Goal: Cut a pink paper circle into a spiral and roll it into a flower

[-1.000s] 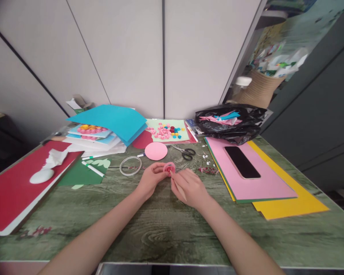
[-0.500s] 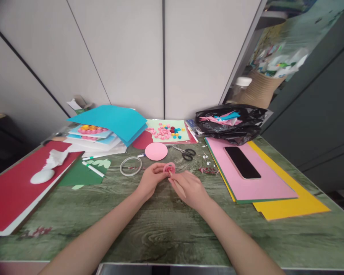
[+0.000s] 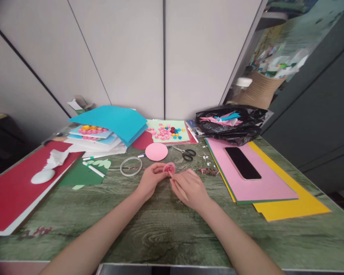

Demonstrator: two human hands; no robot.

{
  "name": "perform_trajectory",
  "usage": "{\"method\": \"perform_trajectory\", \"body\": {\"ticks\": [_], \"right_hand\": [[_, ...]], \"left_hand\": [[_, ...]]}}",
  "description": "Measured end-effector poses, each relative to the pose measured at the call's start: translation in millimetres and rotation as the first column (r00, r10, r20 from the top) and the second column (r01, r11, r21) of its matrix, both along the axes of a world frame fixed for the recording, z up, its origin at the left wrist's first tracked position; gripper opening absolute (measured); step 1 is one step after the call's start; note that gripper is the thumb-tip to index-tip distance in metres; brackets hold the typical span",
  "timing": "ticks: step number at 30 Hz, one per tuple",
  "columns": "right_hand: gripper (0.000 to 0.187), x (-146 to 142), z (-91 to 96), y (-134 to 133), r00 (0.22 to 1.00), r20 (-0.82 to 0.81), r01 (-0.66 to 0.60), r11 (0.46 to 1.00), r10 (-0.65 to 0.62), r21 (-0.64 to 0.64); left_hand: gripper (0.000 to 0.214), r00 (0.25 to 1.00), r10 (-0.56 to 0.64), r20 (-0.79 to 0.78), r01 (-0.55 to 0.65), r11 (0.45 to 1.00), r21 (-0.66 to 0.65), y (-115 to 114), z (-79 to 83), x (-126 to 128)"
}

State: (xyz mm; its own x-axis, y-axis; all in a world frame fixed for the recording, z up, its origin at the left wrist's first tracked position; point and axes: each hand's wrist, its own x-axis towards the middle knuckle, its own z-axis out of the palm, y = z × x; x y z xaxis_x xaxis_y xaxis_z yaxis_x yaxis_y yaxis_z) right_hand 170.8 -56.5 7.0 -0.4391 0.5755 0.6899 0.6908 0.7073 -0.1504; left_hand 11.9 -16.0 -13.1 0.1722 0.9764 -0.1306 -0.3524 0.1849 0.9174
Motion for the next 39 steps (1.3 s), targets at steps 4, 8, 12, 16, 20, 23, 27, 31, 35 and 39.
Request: {"method": "perform_trajectory", "body": {"ticks": [4, 8, 12, 16, 20, 23, 27, 31, 35, 39], "right_hand": [[0.011, -0.7, -2.0, 0.3, 0.996, -0.056, -0.072, 0.997, 0.072, -0.007], [0.022, -0.8, -5.8, -0.3, 0.991, -0.109, -0.086, 0.996, 0.083, -0.025], [0.030, -0.4, -6.3, -1.3, 0.993, -0.086, -0.085, 0.996, 0.083, -0.020], [0.013, -0.4, -2.8, -1.3, 0.999, -0.034, -0.030, 0.999, 0.030, -0.011], [0.010, -0.8, -3.7, 0.4, 0.999, -0.030, -0.027, 1.000, 0.027, 0.000], [0.016, -1.2, -6.0, 0.8, 0.995, -0.057, -0.082, 0.997, 0.083, 0.017], [0.026, -1.5, -5.6, -1.2, 0.989, -0.117, -0.092, 0.996, 0.092, 0.000], [0.034, -0.5, -4.4, -2.3, 0.991, -0.102, -0.086, 0.996, 0.084, -0.011], [0.022, -0.5, -0.8, -3.0, 0.998, -0.043, -0.046, 0.999, 0.046, 0.005], [0.009, -2.0, 3.4, -3.8, 1.000, -0.004, -0.019, 1.000, 0.019, 0.009]], "left_hand": [[0.029, 1.000, 0.003, -0.008, -0.003, 1.000, -0.001, 0.0, 1.2, 0.2], [0.029, 1.000, 0.012, -0.005, -0.012, 1.000, -0.001, 1.0, 0.5, -0.4], [0.028, 1.000, 0.022, 0.001, -0.022, 1.000, 0.010, 1.8, -0.6, -0.9], [0.029, 1.000, 0.022, 0.016, -0.022, 1.000, 0.008, 1.6, -0.7, -0.7], [0.029, 1.000, 0.010, 0.013, -0.010, 1.000, 0.009, 1.0, -0.6, -0.5], [0.029, 1.000, 0.011, 0.001, -0.011, 1.000, 0.003, 1.2, -0.5, -0.8], [0.029, 1.000, 0.013, 0.005, -0.013, 1.000, 0.002, 2.1, 0.1, -1.2], [0.029, 1.000, 0.030, 0.001, -0.030, 0.999, 0.014, 3.5, -0.6, -1.8], [0.027, 1.000, 0.024, -0.002, -0.024, 0.999, 0.027, 3.9, -2.0, -2.1], [0.028, 1.000, 0.006, -0.001, -0.006, 1.000, 0.018, 1.8, -1.4, -1.4]]}}
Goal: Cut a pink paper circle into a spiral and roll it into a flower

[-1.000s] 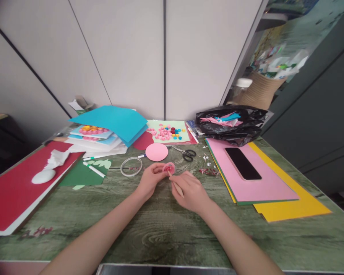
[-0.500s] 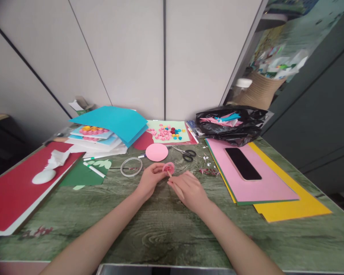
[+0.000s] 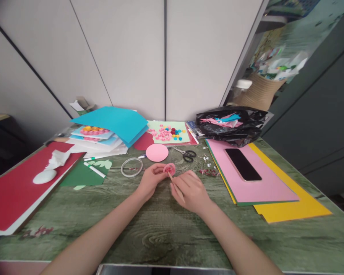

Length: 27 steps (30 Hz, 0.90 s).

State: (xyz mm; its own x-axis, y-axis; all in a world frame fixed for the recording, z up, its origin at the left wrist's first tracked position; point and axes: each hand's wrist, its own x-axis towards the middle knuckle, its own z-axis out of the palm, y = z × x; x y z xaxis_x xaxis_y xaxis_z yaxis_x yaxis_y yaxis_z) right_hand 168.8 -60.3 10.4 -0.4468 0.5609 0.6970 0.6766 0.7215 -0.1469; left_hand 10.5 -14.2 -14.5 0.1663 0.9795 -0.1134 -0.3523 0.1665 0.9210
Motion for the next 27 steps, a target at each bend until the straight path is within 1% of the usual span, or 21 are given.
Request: {"method": "perform_trajectory", "body": {"ticks": [9, 15, 17, 23, 27], "right_hand": [[0.018, 1.0, -6.2, 2.5, 0.997, -0.052, -0.061, 0.997, 0.063, 0.041], [0.034, 0.4, -4.7, 0.0, 0.996, -0.060, -0.066, 0.997, 0.068, 0.036], [0.032, 0.2, -3.8, -0.3, 0.997, -0.057, -0.057, 0.998, 0.059, 0.039], [0.015, -2.0, 2.0, -1.6, 0.999, -0.034, -0.024, 1.000, 0.024, 0.007], [0.014, -2.9, 1.1, -1.1, 0.999, -0.027, -0.023, 1.000, 0.023, 0.009]], "left_hand": [[0.028, 1.000, -0.008, -0.014, 0.008, 1.000, -0.001, -1.9, 1.9, 0.4], [0.026, 1.000, 0.012, -0.006, -0.012, 1.000, -0.002, -0.4, 1.8, 0.4], [0.026, 1.000, 0.018, 0.001, -0.018, 1.000, -0.003, -0.3, 2.2, 0.5], [0.027, 1.000, 0.016, 0.013, -0.016, 1.000, -0.001, -0.7, 2.0, 0.8], [0.027, 0.999, 0.008, 0.031, -0.008, 1.000, -0.011, -1.0, 0.6, 1.4]]}}
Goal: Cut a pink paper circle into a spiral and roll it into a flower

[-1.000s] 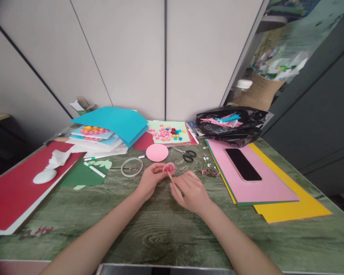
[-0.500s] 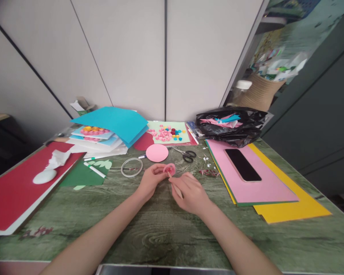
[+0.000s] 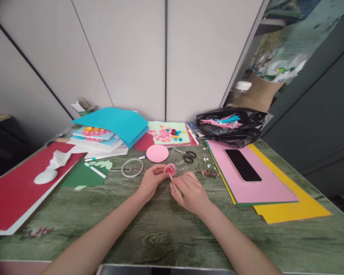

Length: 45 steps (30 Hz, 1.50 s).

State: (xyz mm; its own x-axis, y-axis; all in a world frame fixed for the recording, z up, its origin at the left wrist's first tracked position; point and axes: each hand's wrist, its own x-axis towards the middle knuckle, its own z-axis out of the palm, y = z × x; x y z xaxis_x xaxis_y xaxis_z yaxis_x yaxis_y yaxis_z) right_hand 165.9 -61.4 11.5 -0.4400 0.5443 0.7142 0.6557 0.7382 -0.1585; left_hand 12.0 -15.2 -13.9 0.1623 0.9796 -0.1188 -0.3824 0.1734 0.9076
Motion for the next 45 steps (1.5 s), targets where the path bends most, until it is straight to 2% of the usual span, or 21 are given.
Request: {"method": "perform_trajectory", "body": {"ticks": [7, 13, 22, 28, 34, 40, 45], "right_hand": [[0.019, -0.2, -5.4, 1.4, 0.999, -0.023, -0.031, 0.999, 0.031, 0.023], [0.034, 0.8, -9.4, 0.3, 0.998, -0.052, -0.047, 0.999, 0.047, 0.007], [0.013, -1.1, 0.7, -0.5, 1.000, -0.015, -0.005, 1.000, 0.005, -0.004], [0.016, -0.5, -4.5, 0.6, 0.997, -0.057, -0.049, 0.999, 0.049, 0.008], [0.030, 1.0, -5.7, -1.4, 0.996, -0.079, -0.052, 0.998, 0.049, -0.036], [0.015, 0.1, -1.1, -0.4, 0.999, -0.034, 0.007, 1.000, -0.008, -0.029], [0.016, 0.6, -3.9, 0.1, 0.998, -0.053, 0.012, 0.999, -0.014, -0.030]], "left_hand": [[0.030, 1.000, -0.013, 0.018, 0.014, 0.998, -0.056, -1.2, 0.3, -0.1], [0.031, 0.999, -0.005, 0.049, 0.008, 0.998, -0.066, -1.1, 0.6, -0.6], [0.029, 0.999, 0.001, 0.053, 0.002, 0.998, -0.058, -1.7, 0.0, 0.5], [0.029, 0.999, 0.013, 0.029, -0.011, 0.998, -0.066, -1.6, 2.1, 0.7], [0.027, 0.999, 0.025, 0.031, -0.024, 0.999, -0.036, -0.9, 3.3, -0.8], [0.026, 0.999, 0.017, 0.033, -0.016, 1.000, -0.023, 0.2, -0.6, -0.3], [0.026, 1.000, 0.012, 0.023, -0.012, 1.000, -0.010, -0.5, -3.0, 0.5]]}}
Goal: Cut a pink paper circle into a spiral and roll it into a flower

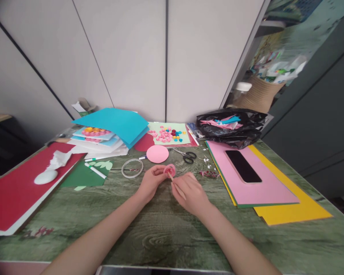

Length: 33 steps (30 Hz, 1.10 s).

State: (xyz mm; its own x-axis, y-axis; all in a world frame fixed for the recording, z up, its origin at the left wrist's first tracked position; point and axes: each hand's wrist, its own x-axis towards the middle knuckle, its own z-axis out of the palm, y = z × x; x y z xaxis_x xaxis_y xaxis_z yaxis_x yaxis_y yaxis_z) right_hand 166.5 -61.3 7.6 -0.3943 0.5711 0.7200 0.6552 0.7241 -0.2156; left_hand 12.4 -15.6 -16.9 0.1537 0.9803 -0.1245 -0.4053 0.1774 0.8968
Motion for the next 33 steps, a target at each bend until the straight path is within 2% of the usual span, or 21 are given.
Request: {"method": "perform_trajectory", "body": {"ticks": [6, 11, 17, 19, 27, 33], "right_hand": [[0.022, 0.7, -4.7, 1.9, 0.998, -0.035, -0.050, 0.998, 0.052, 0.044], [0.028, -0.3, -3.3, -1.0, 0.998, -0.048, -0.032, 0.999, 0.031, -0.017], [0.011, -0.5, 4.3, -1.9, 1.000, 0.021, 0.003, 1.000, -0.003, 0.010], [0.010, -0.7, 5.3, -1.3, 1.000, 0.025, 0.009, 1.000, -0.009, 0.016], [0.019, 0.5, -2.7, 1.6, 0.998, -0.025, -0.050, 0.999, 0.051, 0.011], [0.027, 1.3, -4.1, -0.4, 0.998, -0.058, -0.020, 0.999, 0.018, -0.034]], "left_hand": [[0.026, 1.000, -0.003, -0.008, 0.003, 1.000, -0.012, -0.6, 2.6, 0.0], [0.026, 1.000, 0.013, -0.018, -0.013, 1.000, 0.006, -0.8, 4.3, -0.6], [0.025, 1.000, 0.005, -0.011, -0.005, 1.000, -0.004, -1.3, 4.3, -0.6], [0.025, 1.000, 0.000, -0.003, 0.000, 1.000, 0.002, -1.4, 3.7, -0.5], [0.024, 1.000, -0.001, -0.015, 0.001, 1.000, -0.009, -0.7, 3.6, -0.7], [0.024, 1.000, 0.009, -0.011, -0.009, 1.000, -0.004, -0.5, 5.5, -0.7]]}}
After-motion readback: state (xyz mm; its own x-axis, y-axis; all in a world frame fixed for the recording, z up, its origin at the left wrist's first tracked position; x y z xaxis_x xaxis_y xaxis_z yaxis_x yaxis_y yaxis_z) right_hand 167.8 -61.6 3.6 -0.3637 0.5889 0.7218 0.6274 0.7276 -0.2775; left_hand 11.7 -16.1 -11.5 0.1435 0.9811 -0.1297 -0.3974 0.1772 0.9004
